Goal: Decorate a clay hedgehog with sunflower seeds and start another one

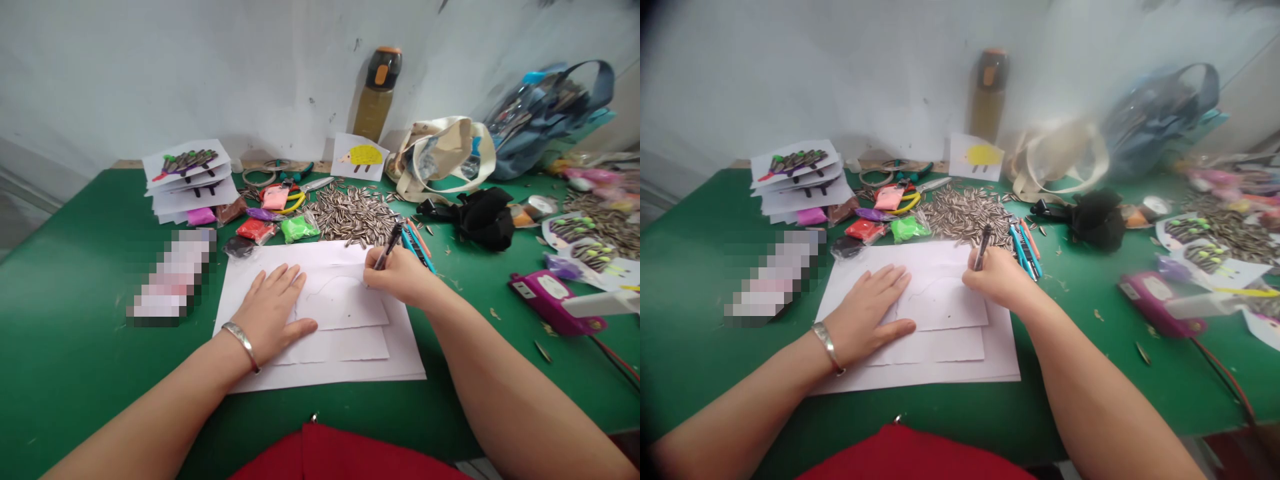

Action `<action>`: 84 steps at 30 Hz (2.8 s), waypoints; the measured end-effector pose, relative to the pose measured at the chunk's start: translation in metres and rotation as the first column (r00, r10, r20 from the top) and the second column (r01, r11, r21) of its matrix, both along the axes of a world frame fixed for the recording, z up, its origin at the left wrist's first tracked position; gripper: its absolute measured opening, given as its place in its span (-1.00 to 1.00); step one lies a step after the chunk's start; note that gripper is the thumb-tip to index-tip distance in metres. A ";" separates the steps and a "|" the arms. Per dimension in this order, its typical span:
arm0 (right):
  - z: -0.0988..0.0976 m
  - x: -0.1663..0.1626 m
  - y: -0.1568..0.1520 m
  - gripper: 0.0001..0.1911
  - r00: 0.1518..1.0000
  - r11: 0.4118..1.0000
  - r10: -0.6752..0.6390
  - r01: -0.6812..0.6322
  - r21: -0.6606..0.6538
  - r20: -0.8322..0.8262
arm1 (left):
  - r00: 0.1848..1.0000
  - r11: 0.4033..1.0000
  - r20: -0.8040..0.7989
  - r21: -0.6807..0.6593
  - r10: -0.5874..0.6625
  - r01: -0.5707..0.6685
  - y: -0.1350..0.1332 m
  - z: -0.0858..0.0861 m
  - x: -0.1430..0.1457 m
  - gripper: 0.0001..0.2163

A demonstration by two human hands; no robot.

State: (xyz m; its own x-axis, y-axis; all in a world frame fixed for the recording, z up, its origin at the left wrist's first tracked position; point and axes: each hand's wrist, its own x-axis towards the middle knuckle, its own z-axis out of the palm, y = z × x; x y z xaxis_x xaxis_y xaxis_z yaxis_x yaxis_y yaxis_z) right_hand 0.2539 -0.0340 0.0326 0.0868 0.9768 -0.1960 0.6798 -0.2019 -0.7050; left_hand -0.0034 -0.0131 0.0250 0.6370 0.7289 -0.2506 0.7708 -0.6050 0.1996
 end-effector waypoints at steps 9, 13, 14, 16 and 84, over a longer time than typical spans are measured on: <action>0.009 -0.006 0.000 -0.86 0.911 0.952 -0.106 0.208 0.223 -0.399 | 1.000 1.000 -0.002 0.005 -0.010 0.010 0.000 0.000 0.000 -0.30; 0.013 -0.018 -0.003 -0.87 0.874 0.954 -0.065 0.195 0.227 -0.482 | 1.000 1.000 -0.017 0.002 -0.011 0.011 0.000 0.001 0.001 -0.30; 0.015 -0.022 -0.004 -0.86 0.875 0.963 -0.045 0.167 0.213 -0.481 | 1.000 1.000 -0.024 0.001 -0.012 0.012 0.000 0.002 0.001 -0.29; 0.019 -0.033 -0.009 -0.84 0.880 0.980 0.022 0.076 0.186 -0.475 | 1.000 1.000 -0.025 0.003 -0.016 0.016 0.000 0.002 0.001 -0.29; -0.011 -0.067 -0.038 -0.89 0.979 0.965 -0.027 0.079 0.252 -0.203 | 0.999 1.000 0.039 0.001 -0.014 0.014 -0.004 0.000 0.000 -0.23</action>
State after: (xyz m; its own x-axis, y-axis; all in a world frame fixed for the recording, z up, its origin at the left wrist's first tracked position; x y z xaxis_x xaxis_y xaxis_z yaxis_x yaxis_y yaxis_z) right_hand 0.1865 -0.0717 0.0216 0.1251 0.9912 0.0429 0.5159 -0.0280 -0.8562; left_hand -0.0038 -0.0172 0.0250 0.6565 0.7201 -0.2247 0.7539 -0.6159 0.2289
